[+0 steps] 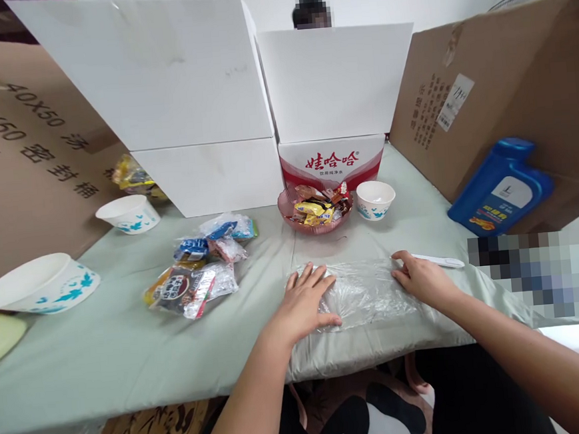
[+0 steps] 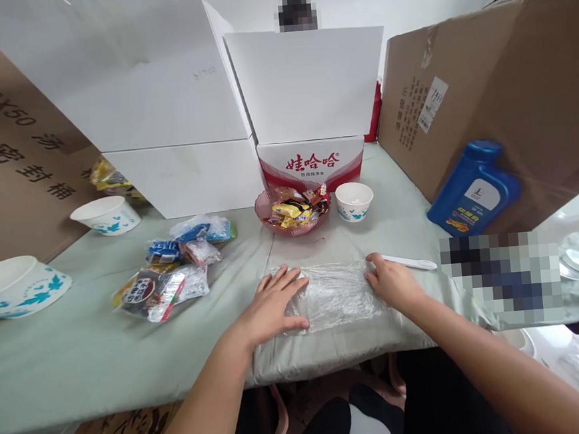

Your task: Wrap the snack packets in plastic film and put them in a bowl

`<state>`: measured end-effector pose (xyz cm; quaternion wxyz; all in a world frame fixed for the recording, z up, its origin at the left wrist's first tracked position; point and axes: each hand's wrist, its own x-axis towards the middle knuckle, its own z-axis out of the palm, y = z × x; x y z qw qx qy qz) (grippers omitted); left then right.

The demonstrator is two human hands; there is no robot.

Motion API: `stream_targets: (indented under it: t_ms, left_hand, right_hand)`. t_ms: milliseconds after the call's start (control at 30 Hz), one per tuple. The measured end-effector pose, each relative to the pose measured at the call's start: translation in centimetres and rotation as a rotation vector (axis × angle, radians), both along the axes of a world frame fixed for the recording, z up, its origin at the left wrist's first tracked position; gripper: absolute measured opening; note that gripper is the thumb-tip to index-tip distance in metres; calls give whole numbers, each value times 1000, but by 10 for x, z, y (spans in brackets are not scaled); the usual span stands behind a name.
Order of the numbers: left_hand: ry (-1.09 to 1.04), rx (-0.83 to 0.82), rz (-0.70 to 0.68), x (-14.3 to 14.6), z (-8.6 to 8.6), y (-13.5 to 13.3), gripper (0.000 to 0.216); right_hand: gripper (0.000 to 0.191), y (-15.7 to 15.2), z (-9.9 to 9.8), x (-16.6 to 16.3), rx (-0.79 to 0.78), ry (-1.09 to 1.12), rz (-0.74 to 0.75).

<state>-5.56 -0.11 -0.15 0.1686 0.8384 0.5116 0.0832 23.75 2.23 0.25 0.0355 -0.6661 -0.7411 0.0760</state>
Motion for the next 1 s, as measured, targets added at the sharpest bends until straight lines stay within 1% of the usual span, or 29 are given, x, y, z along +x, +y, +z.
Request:
stream_targets:
  t_ms: [33,100,133,167,233,300,367,400,433,500,600,700,767,800,833,867,900,967,1000]
  left_hand:
    - [26,-45,-6,1,-3,0,80]
    - [59,-92,11,0,-5,2,86]
    - [68,-102,16,0,-5,2,87]
    - [75,-109,18,0,-4,2,86]
    - [85,-120,20,0,-2,2,86]
    - [91,-124,25,1,0,1,86]
    - [97,-126,28,3,1,1,86]
    - [103,-130,27,3,1,1,87]
    - [110,-134,23,3,1,1,88]
    - [131,-146,12,-1,0,1,94]
    - [169,-165,39,-15,0,0,106]
    - [200,-192,142,-37,6,-5,112]
    - [193,-176,220,-49,13,-12,112]
    - [169,-150,233,-52,17,-16,110]
    - [130,-119,213,-52,20,-21,104]
    - [80,-92,164,-51,23,-25,96]
    - [27,-78,98,-48,26,-29,85]
    - [-46,-94,-16,-39,28,-34,57]
    - [-57,-112,-43,-34,28,-35,42]
  right_hand:
    - [36,1,4,4,8,-34,-28]
    - [35,2,12,10,59,-108,-68]
    - [34,2,17,10,105,-128,-55]
    - [32,0,20,8,157,-130,-9]
    - [30,-6,23,-4,244,-80,176]
    - [37,-13,19,-23,252,-12,419]
    - [56,-20,8,-40,167,9,631]
    - [67,-22,2,-45,113,5,699]
    - [76,-24,-4,-47,67,-3,732]
    - [84,-25,-15,-41,22,-15,716]
    - [84,-26,-24,-16,42,-34,638]
    - [85,-32,-24,11,82,-51,607]
    - [91,-41,-20,25,118,-43,617]
    - [94,-46,-18,30,132,-31,633]
    - [95,-52,-16,34,140,-13,655]
    - [93,-58,-15,37,142,10,676]
    - [86,-64,-13,39,138,36,692]
    - [61,-75,-13,43,136,94,695]
    - [48,-80,-13,45,144,126,684]
